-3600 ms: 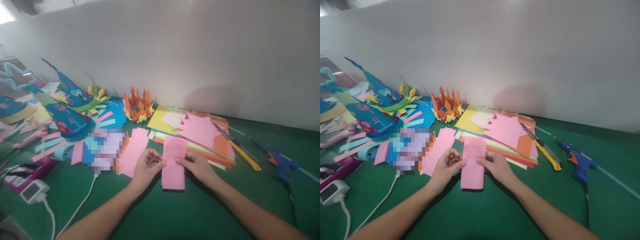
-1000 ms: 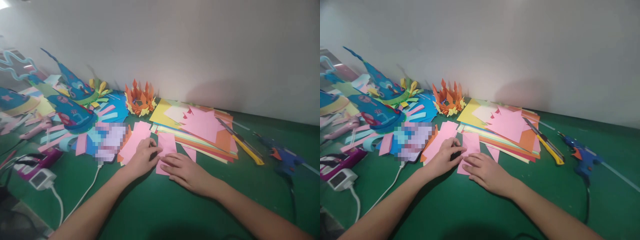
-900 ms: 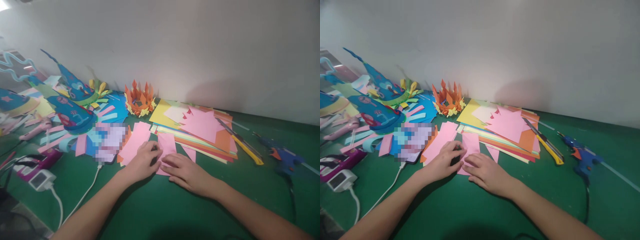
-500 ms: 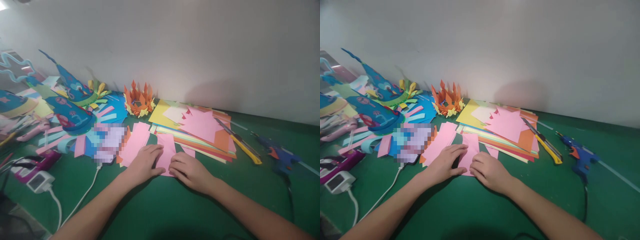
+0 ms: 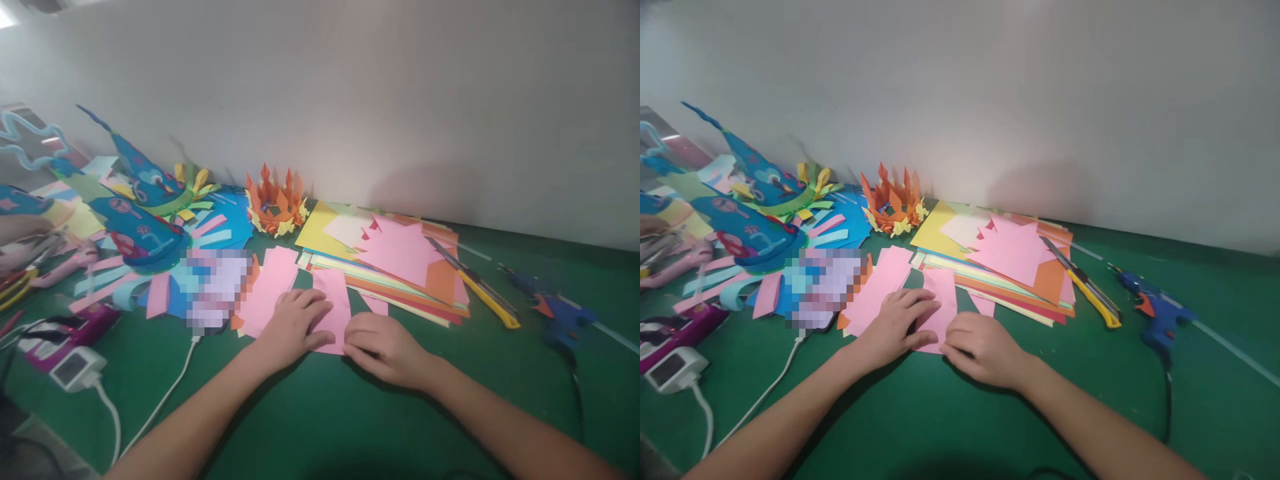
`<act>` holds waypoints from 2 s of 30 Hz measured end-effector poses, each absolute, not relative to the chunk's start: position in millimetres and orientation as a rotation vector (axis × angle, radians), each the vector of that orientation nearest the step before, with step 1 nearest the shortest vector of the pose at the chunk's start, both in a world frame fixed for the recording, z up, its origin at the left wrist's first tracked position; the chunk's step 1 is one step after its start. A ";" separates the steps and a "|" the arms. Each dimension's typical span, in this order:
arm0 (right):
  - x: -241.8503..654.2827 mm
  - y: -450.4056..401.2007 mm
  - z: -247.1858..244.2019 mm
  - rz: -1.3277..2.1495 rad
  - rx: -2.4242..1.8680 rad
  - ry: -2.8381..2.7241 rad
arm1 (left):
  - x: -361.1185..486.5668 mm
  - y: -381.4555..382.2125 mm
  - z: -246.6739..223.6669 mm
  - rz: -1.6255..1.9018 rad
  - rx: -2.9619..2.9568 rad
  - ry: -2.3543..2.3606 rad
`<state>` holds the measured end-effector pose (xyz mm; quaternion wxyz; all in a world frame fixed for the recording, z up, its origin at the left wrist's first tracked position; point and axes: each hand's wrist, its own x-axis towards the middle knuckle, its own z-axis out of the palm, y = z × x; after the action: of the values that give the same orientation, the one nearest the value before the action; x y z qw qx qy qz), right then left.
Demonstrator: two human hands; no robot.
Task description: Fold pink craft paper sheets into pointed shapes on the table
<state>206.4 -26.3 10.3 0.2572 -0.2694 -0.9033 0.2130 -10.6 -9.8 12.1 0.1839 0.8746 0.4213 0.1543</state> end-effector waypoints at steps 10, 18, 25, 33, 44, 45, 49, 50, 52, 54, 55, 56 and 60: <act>211.3 -11.5 13.4 0.360 -0.998 -2.472 | -4.6 -11.6 8.0 0.378 2.472 1.264; 209.0 -9.3 6.1 0.163 -1.294 -2.458 | -3.5 -11.4 10.0 0.384 2.462 1.274; 211.3 -4.9 6.2 0.119 -1.368 -2.472 | -3.7 -11.8 8.4 0.399 2.463 1.270; 212.0 -3.9 5.1 0.148 -1.334 -2.436 | -4.5 -12.1 9.2 0.376 2.458 1.279; 206.0 -17.9 9.2 0.192 -0.906 -2.370 | -5.2 -13.1 8.1 0.418 2.441 1.265; 206.6 -18.0 8.2 0.211 -0.894 -2.366 | -5.3 -12.9 8.5 0.419 2.439 1.260; 210.4 -14.1 6.4 0.254 -1.012 -2.308 | -6.0 -12.3 6.4 0.491 2.411 1.289; 211.1 -12.8 6.7 0.251 -1.075 -2.287 | -6.0 -12.3 5.0 0.520 2.401 1.316; 211.5 -10.7 7.8 0.249 -1.166 -2.272 | -5.8 -12.7 2.0 0.565 2.389 1.384; 210.8 -10.2 8.5 0.285 -1.187 -2.286 | -5.6 -13.1 -0.6 0.573 2.392 1.434; 210.3 -10.5 8.3 0.323 -1.181 -2.293 | -5.6 -13.2 -1.6 0.565 2.394 1.447; 209.7 -10.9 7.9 0.370 -1.175 -2.291 | -5.8 -13.3 -2.4 0.559 2.393 1.452; 208.6 -13.1 4.8 0.585 -1.196 -2.184 | -7.1 -13.1 -4.3 0.617 2.361 1.405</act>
<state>208.6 -13.1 4.8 0.2876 -0.4478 -0.8178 0.2189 -7.1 -13.1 -4.3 0.1623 0.8273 0.4924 0.2162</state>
